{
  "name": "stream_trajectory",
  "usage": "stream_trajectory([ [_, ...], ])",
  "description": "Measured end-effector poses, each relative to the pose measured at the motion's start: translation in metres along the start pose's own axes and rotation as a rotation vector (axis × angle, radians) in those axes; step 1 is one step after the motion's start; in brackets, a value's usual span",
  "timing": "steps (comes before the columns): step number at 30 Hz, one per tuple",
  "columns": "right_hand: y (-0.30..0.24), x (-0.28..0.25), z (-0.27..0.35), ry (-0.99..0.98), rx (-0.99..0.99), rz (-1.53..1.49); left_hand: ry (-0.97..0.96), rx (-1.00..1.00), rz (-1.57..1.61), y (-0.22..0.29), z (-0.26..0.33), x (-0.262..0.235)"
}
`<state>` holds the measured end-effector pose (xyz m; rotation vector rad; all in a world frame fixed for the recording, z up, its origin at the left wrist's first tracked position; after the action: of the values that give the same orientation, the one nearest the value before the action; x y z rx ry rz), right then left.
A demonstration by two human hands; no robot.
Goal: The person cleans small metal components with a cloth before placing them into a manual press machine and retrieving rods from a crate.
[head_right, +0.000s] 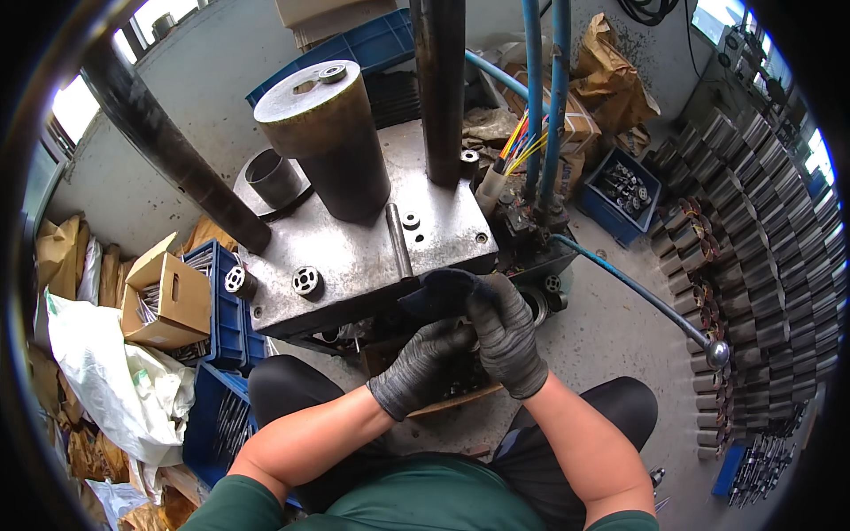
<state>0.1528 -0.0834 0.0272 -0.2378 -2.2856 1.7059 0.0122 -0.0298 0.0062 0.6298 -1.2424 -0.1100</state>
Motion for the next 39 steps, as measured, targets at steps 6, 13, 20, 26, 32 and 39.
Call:
stream_trajectory([
  [6, 0.012, -0.030, -0.012, 0.126, 0.255, -0.067, -0.204, 0.110, -0.553, 0.039, 0.017, 0.024],
  [13, -0.049, -0.016, -0.005, 0.098, 0.214, -0.424, 0.040, 0.371, -0.856, 0.056, 0.010, 0.009],
  [20, -0.011, -0.023, -0.006, 0.059, -0.132, 0.635, -0.066, 0.479, -1.000, 0.053, 0.016, 0.001],
  [26, -0.024, -0.016, 0.000, 0.170, 0.105, 0.006, -0.008, 0.578, -0.923, 0.069, 0.016, 0.005],
  [32, -0.027, -0.005, -0.004, -0.058, 0.098, 0.251, 0.103, 0.566, -1.053, 0.051, 0.011, 0.000],
  [39, -0.001, -0.017, 0.008, -0.031, 0.194, -0.141, 0.012, 0.272, -0.682, 0.056, 0.014, 0.003],
])
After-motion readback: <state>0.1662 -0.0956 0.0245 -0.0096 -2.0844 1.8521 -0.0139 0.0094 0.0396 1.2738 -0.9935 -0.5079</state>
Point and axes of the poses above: each hand's wrist, its own z-axis away from the middle knuckle, its own x-axis out of the palm, y = z × x, the point moved 1 cm from there along -z, towards the middle knuckle, and after that the axes turned 1 degree about x, right-handed, at the moved point
